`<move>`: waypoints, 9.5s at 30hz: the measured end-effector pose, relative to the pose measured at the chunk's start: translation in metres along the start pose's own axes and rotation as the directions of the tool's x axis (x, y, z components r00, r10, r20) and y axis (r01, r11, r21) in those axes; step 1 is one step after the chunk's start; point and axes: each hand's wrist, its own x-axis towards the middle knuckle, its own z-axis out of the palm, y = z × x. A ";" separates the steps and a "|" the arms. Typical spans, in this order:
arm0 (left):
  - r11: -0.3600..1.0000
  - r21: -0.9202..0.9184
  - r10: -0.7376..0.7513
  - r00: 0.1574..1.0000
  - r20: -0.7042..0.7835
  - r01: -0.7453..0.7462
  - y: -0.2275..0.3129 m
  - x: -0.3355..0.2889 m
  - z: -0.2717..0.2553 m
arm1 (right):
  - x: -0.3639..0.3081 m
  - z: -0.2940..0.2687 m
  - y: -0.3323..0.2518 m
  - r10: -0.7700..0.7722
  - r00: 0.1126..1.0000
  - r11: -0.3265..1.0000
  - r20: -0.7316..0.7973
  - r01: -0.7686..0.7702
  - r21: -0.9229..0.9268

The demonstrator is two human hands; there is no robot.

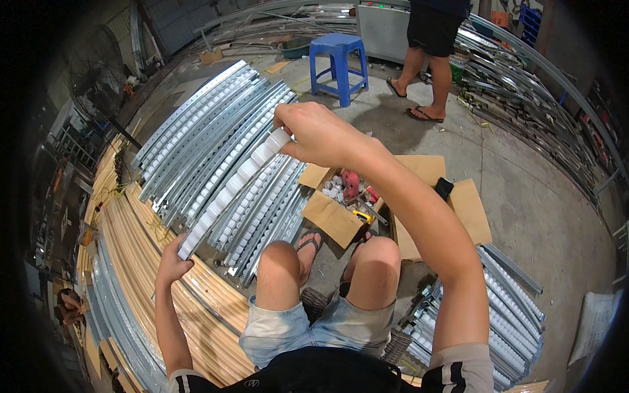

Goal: The person assembles a metal track by placing plastic rollers into the metal frame and then attaching end caps using a hammer.

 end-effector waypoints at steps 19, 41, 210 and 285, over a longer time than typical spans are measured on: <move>0.988 -0.037 -0.147 0.985 0.087 0.151 0.006 -0.005 0.000 | 0.002 0.008 -0.003 0.083 0.995 0.995 0.050 -0.085 0.051; 0.944 -0.025 -0.286 0.852 0.439 0.330 -0.116 0.005 0.192 | -0.155 0.146 0.254 0.676 0.706 0.684 0.213 -0.708 0.177; 0.992 0.109 -0.087 0.981 0.176 0.068 0.062 0.224 0.368 | -0.117 0.310 0.273 0.624 0.502 -0.107 0.598 -0.703 0.703; 0.971 -0.161 -0.117 0.935 0.336 0.179 0.063 0.206 0.363 | -0.140 0.321 0.264 0.740 0.452 -0.098 0.498 -0.660 0.745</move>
